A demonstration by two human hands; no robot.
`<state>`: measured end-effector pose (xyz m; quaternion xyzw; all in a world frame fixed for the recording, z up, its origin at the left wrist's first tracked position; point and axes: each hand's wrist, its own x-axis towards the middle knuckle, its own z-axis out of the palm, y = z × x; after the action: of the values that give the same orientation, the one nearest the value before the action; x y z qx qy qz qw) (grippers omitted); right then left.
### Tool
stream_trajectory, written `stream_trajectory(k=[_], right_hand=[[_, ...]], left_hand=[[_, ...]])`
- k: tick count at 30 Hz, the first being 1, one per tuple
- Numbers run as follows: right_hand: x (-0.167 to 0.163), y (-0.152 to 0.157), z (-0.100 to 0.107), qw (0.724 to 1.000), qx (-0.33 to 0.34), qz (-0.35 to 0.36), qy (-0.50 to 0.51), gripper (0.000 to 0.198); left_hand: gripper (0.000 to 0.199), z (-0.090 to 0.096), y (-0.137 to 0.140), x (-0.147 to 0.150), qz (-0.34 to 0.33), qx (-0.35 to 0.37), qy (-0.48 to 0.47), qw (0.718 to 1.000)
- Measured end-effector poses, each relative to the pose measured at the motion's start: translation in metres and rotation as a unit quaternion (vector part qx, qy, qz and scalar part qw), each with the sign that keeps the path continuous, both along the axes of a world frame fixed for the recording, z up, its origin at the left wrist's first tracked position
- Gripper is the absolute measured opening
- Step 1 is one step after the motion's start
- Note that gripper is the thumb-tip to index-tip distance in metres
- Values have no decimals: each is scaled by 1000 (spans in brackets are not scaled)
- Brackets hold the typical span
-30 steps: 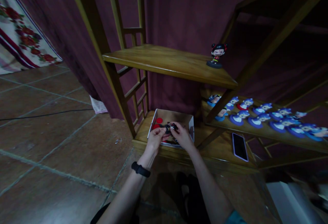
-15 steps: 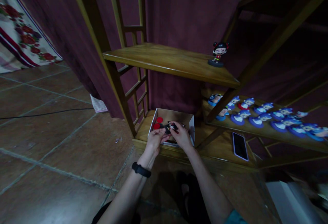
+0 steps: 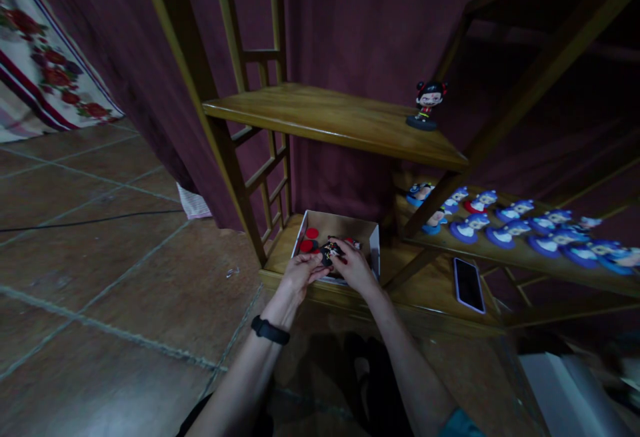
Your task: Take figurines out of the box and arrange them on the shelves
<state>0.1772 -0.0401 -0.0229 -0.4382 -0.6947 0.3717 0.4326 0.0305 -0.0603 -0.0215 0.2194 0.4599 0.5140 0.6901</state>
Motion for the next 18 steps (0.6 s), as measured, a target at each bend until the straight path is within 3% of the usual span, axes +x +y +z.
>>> stream_trajectory(k=[11,14,18], right_hand=[[3,-1,7,1000,0,-2,-13,47],[3,-2,8,1000,-14,-6,18,52],[1,5,-5,993,-57,-25,99,57]], left_hand=[[11,2,2,4,12,-34,-43,998],[6,1,3,6,29,-35,-51,998],[1,-2,5,7,46,-47,-105,992]])
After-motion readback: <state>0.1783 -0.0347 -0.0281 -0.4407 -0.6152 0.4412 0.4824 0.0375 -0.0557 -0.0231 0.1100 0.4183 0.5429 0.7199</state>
